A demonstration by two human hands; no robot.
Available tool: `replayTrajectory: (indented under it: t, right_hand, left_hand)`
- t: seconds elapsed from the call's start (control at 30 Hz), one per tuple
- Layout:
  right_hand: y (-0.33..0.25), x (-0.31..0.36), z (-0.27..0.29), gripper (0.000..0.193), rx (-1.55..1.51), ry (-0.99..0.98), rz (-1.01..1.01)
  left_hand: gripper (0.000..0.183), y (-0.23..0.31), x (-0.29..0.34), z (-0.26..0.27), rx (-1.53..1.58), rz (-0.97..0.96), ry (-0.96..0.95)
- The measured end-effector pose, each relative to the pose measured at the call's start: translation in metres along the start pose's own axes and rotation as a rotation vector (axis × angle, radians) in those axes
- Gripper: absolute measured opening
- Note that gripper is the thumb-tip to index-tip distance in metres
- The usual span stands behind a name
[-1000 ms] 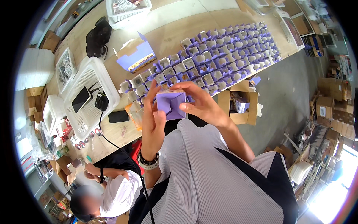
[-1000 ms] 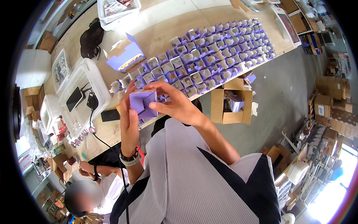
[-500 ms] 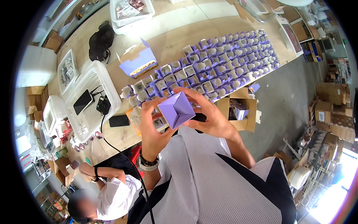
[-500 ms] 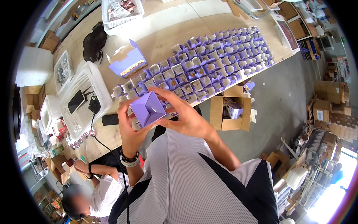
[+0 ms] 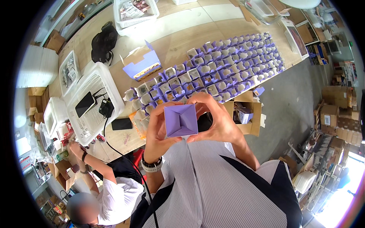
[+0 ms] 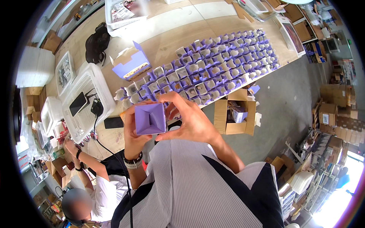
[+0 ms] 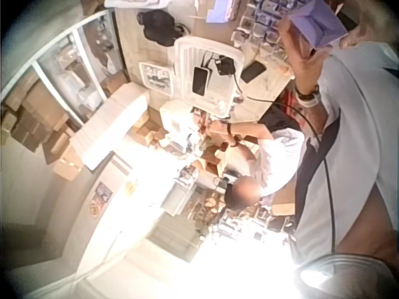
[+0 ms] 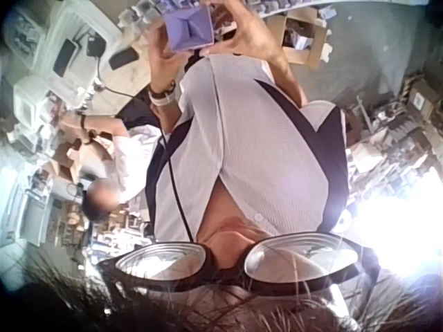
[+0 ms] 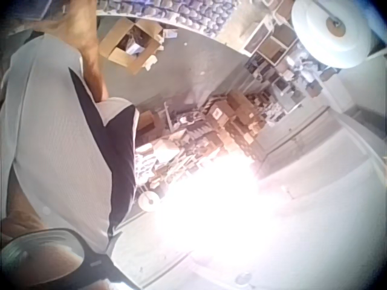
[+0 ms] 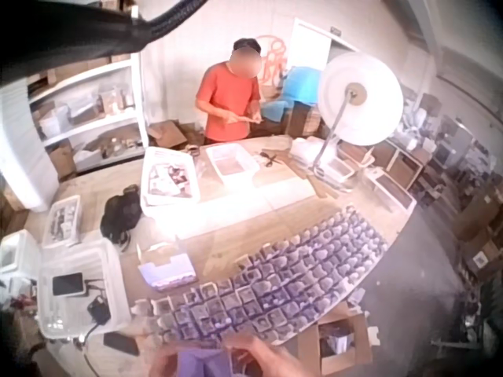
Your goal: The person assembles cardboard boxes by hand, folding and securing the flaps to form small containers and placing them on a table with other assembled boxes.
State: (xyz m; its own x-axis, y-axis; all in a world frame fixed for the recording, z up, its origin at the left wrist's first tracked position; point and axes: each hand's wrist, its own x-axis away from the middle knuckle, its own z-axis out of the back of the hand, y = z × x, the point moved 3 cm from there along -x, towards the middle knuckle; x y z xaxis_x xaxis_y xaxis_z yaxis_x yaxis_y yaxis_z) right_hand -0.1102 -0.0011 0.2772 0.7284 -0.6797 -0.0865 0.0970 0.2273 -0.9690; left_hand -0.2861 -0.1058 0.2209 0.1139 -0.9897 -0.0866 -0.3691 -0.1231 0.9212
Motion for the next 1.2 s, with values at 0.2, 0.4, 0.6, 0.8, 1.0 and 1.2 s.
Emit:
replayTrajectory:
  t: [0.2, 0.4, 0.6, 0.8, 1.0, 1.2]
  right_hand:
    - [-0.005, -0.002, -0.003, 0.095, -0.095, -0.048, -0.125]
    - [0.006, -0.001, -0.005, 0.093, -0.145, -0.101, 0.082]
    - [0.01, 0.001, -0.005, 0.097, -0.156, -0.177, 0.119]
    - [0.024, 0.019, -0.009, 0.106, 0.074, 0.128, 0.113]
    - [0.035, 0.01, -0.01, 0.104, -0.251, -0.156, 0.119]
    - [0.007, 0.002, -0.012, 0.085, -0.393, 0.121, 0.205]
  left_hand:
    - [0.09, 0.006, 0.0, 0.004, -0.117, -0.106, 0.039]
    - [0.094, 0.02, -0.007, -0.011, -0.136, -0.197, 0.024]
    - [0.099, 0.018, -0.005, -0.008, -0.232, -0.199, 0.052]
    - [0.092, 0.017, -0.011, -0.018, -0.429, -0.223, 0.051]
    - [0.091, 0.018, -0.008, -0.023, -0.427, -0.248, 0.106]
    - [0.088, 0.023, -0.009, -0.019, -0.564, -0.309, 0.2]
